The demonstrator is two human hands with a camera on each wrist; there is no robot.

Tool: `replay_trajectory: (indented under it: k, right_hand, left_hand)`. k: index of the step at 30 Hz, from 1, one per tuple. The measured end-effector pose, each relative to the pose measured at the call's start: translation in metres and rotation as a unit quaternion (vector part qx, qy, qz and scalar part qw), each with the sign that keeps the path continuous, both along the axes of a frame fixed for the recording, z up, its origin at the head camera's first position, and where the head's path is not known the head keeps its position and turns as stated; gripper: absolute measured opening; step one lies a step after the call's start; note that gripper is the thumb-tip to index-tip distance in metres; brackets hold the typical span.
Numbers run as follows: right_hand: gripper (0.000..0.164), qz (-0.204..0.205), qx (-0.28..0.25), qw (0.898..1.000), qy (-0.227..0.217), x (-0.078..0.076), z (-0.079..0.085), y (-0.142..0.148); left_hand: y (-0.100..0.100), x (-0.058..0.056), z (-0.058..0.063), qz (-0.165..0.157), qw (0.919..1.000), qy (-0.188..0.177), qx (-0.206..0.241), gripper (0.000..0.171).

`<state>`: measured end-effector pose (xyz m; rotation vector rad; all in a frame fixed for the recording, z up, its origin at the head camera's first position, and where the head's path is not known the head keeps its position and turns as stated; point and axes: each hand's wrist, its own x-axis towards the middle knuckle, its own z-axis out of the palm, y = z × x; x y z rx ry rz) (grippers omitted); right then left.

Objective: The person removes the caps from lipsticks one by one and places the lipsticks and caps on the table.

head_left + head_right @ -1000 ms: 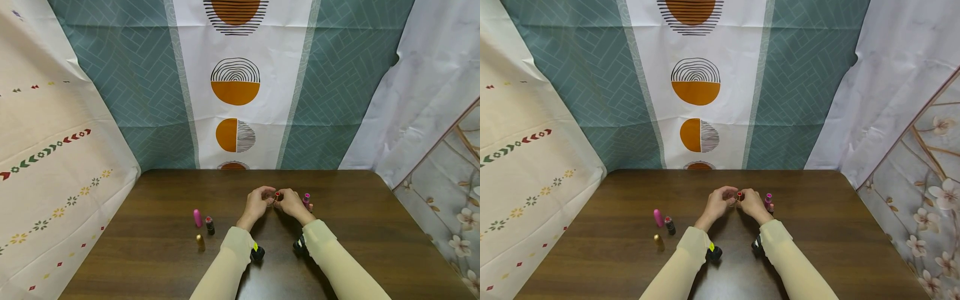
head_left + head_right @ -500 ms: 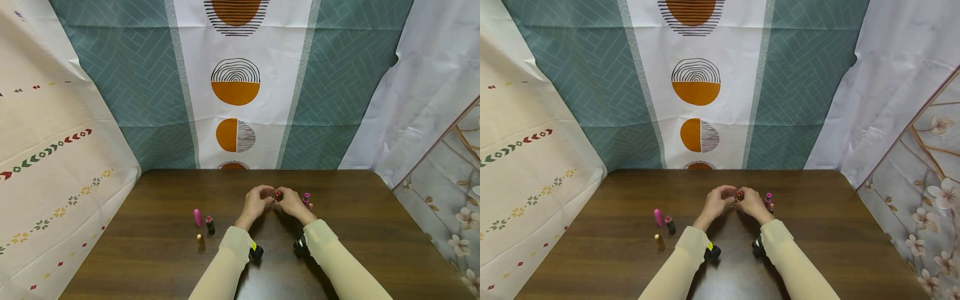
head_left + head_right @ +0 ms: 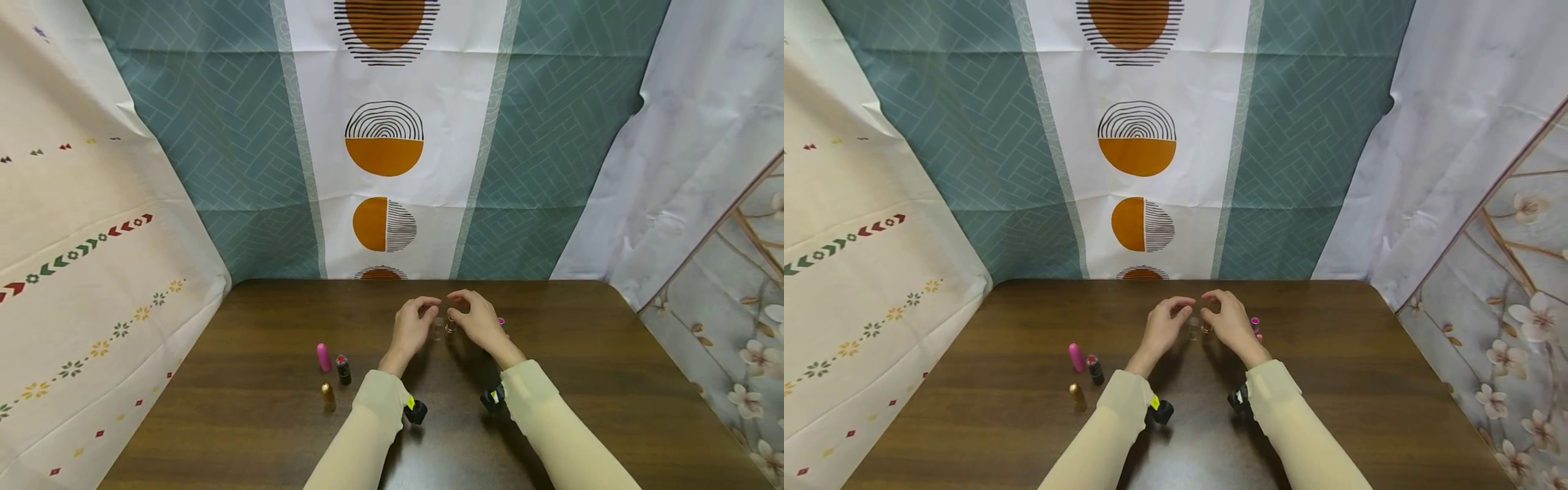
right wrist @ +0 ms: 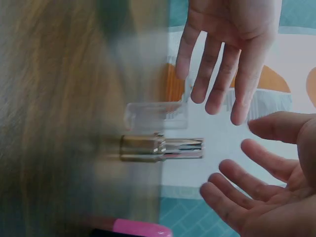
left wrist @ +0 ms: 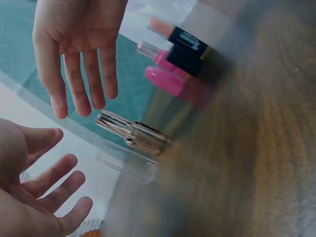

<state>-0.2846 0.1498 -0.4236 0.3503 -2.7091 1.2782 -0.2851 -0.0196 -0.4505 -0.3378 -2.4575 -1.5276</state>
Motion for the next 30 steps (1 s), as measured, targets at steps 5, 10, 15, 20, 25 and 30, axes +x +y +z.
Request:
replay_trajectory:
  k: [5, 10, 15, 20, 25, 30]
  right_hand:
    - [0.038, -0.004, -0.036, 0.999, 0.027, 0.006, 0.014, -0.002]
    - [0.042, 0.009, -0.071, 0.995, 0.068, 0.008, 0.021, -0.002]
    - [0.044, 0.021, -0.091, 0.992, 0.084, 0.007, 0.023, -0.002]
    - [0.049, 0.033, -0.106, 0.990, 0.091, 0.010, 0.026, -0.004]
    - [0.055, 0.042, -0.112, 0.988, 0.098, 0.012, 0.029, -0.004]
    - [0.057, 0.047, -0.108, 0.988, 0.101, 0.014, 0.034, -0.004]
  left_hand:
    - [-0.004, 0.002, 0.014, 0.000, 0.9997, 0.014, 0.018, 0.021]
    - [-0.006, 0.005, 0.029, 0.012, 0.9979, 0.035, 0.053, 0.026]
    - [-0.007, 0.007, 0.038, 0.016, 0.9970, 0.039, 0.065, 0.029]
    - [-0.010, 0.010, 0.046, 0.021, 0.9971, 0.052, 0.050, 0.026]
    - [-0.015, 0.014, 0.059, 0.009, 0.9978, 0.058, 0.029, 0.025]
    - [-0.020, 0.019, 0.077, -0.002, 0.9984, 0.054, 0.015, 0.028]
